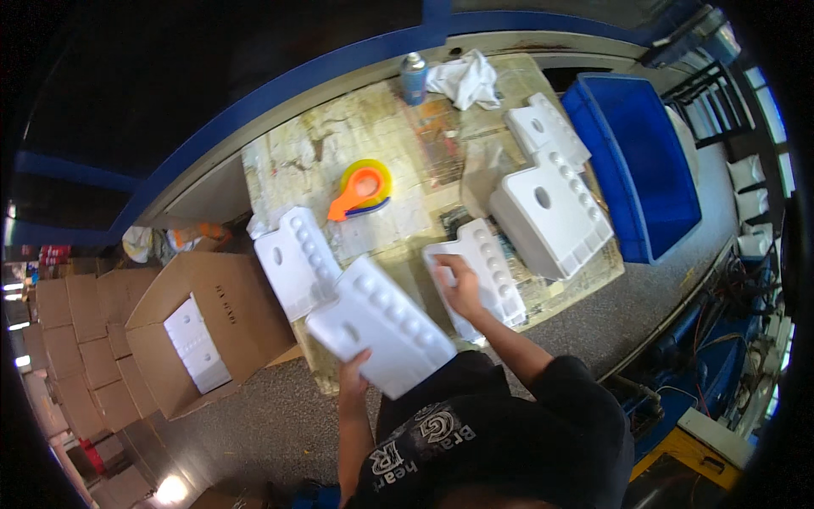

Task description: The person repeatedly picks white plastic parts from a blue bin, stacks them on a table, and places the stacks into a cardboard box. The person handles the parts by hand, aligning them into neat stacks before transferring them to the box.

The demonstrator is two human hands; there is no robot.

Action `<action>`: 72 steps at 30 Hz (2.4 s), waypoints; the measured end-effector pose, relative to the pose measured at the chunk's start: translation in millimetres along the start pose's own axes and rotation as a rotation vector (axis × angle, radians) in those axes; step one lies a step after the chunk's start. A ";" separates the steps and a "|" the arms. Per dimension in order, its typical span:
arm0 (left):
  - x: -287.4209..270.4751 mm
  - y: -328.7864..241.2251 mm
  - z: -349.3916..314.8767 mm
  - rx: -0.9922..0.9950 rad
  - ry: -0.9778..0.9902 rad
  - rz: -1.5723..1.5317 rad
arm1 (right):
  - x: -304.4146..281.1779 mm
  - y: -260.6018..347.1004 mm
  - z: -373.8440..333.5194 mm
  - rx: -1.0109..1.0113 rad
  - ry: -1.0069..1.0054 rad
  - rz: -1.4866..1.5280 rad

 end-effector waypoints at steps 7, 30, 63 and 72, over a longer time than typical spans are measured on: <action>169.2 98.7 72.8 -0.157 0.217 0.455 | -125.8 -87.6 -40.8 0.465 0.143 -0.458; 105.3 114.1 79.2 -0.343 0.096 0.090 | -83.6 -101.7 -47.1 0.546 0.438 0.163; 110.3 57.7 57.8 0.404 0.429 1.309 | -66.0 -48.3 -21.3 -0.163 0.513 -0.114; 34.9 -20.6 -3.4 0.291 0.428 -0.071 | -82.3 169.1 -67.8 -0.311 0.419 0.078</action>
Point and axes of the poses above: each hand's wrist, its own z-axis towards the middle knuckle, its own x-axis out of the palm, y = z × x, the point moved 5 cm from there along z, towards the middle knuckle, and after that the axes turned 2 degrees about z, right-handed, at the moved point
